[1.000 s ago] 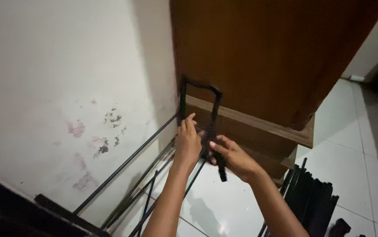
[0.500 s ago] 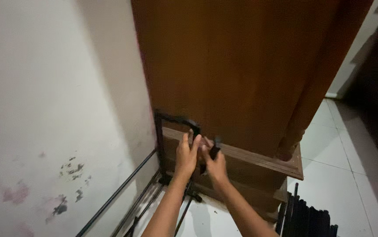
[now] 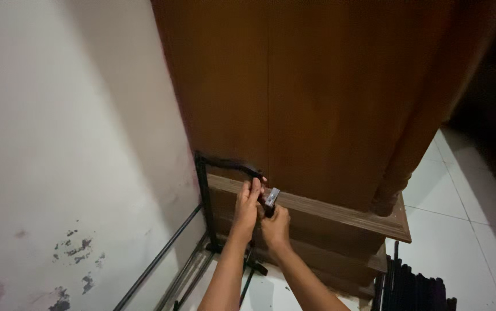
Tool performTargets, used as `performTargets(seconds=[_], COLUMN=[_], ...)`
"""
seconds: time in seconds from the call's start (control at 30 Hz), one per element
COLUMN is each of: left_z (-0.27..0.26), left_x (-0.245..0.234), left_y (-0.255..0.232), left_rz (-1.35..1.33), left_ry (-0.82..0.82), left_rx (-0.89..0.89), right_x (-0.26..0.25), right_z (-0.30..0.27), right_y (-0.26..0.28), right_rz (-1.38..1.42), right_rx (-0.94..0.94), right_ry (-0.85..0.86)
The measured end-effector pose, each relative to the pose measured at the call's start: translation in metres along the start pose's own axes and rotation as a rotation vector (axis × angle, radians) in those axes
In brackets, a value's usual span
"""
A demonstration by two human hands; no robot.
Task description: The person assembles a metal frame by inserting long rods into a base and connecting them with curved brackets. They repeatedly pick up rods and brackets from the floor, align the parts, and secure them together by hand.
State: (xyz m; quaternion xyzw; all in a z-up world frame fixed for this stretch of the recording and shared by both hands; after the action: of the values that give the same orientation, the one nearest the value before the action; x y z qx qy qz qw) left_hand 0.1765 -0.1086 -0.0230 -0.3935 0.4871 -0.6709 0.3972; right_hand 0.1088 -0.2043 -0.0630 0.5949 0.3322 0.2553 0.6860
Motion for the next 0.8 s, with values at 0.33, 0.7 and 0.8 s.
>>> performTargets(seconds=[0.33, 0.7, 0.8], left_z=[-0.001, -0.002, 0.002], left_x=[0.005, 0.012, 0.006], left_y=[-0.006, -0.024, -0.014], left_rz=[-0.123, -0.168, -0.194], left_ry=[-0.059, -0.026, -0.038], left_rx=[0.076, 0.221, 0.158], right_x=[0.000, -0.001, 0.001], right_z=[-0.008, -0.006, -0.009], right_y=[0.009, 0.007, 0.010], right_rz=[-0.063, -0.066, -0.051], right_rx=[-0.034, -0.025, -0.089], right_ry=[-0.111, -0.127, -0.187])
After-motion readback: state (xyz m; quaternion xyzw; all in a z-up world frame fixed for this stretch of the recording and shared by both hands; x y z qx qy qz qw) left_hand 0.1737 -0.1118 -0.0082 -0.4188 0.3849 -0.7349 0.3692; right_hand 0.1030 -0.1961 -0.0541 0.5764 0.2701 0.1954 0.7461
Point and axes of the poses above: each hand's wrist, its own z-axis towards the middle knuckle, its own x-axis out of the palm, y = z × x, the point moved 8 cm from there along z, towards the middle knuckle, and after that the axes turned 3 degrees about x, right-handed, at the moved point
